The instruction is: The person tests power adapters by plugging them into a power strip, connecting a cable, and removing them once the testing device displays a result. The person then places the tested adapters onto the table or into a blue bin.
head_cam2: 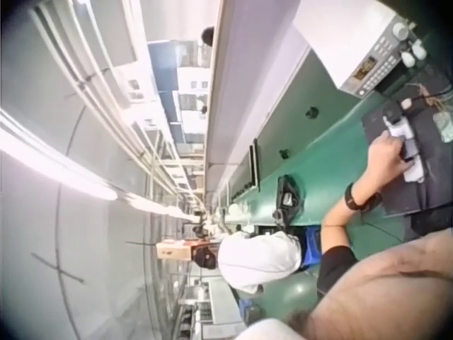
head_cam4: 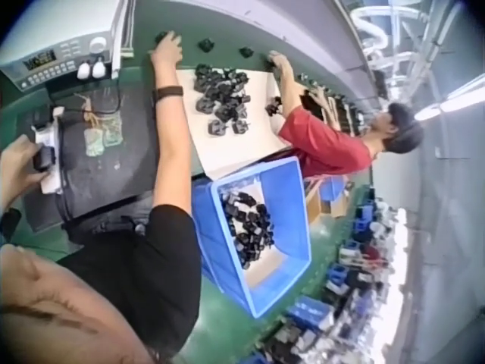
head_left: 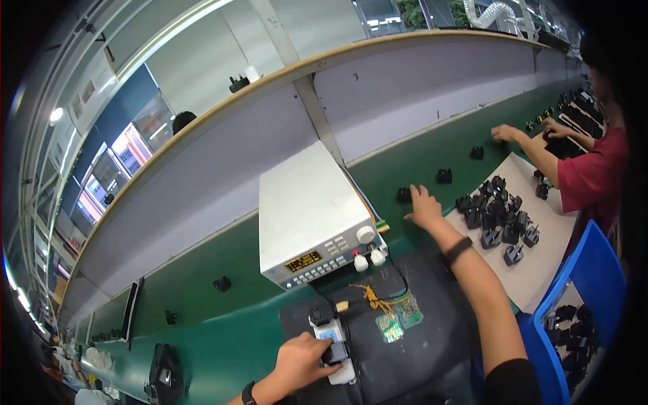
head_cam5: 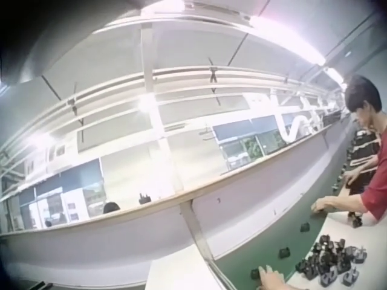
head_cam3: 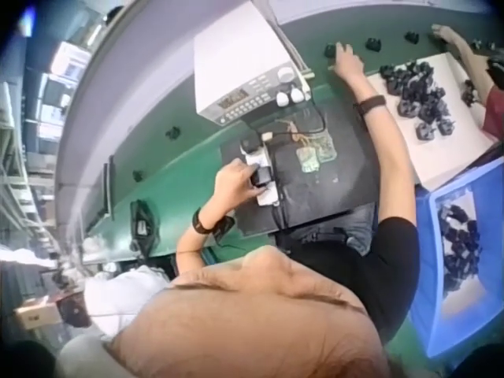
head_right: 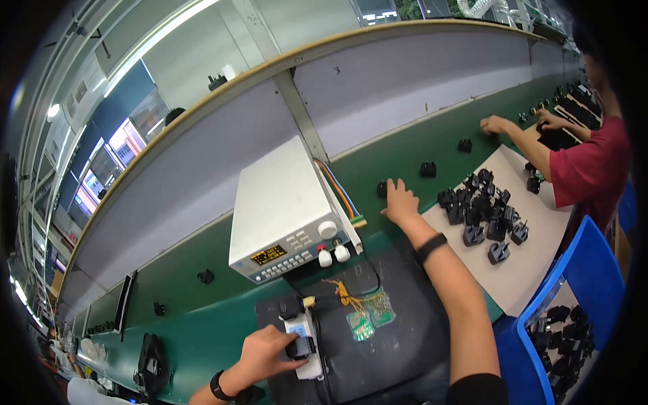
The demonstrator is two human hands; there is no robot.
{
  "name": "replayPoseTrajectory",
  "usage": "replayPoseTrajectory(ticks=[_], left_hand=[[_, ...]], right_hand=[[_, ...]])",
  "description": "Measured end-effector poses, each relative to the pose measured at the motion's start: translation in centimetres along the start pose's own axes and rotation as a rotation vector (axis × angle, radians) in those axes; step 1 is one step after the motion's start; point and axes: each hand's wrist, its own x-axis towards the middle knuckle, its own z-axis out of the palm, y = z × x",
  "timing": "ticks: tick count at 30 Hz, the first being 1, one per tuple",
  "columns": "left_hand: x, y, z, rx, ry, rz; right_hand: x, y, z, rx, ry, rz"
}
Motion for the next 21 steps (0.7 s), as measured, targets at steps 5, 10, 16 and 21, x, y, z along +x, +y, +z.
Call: replayPoseTrajectory(ticks=[5, 10, 16, 21], left_hand=[[-0.4, 0.3, 0.2, -0.007, 0.025, -0.004], [-1.5, 1.0, -4.2, -0.254, 0.263, -0.091], [-0.4, -13.7, -2.4, 0.211, 0.285, -0.607], [-2.7, -24.9, 3.4, 0.143, 0.158, -0.775]], right_hand=[[7.7, 2.6, 7.5, -0.045, -0.090, 0.155], [7.9, 5.7, 6.4, -0.018, -0.059, 0.054], [-8.1, 0.6, -10.5, 0.432, 0.102, -0.201], [-20.4, -8.3, -12.1, 1.107, -0.716, -0.177]])
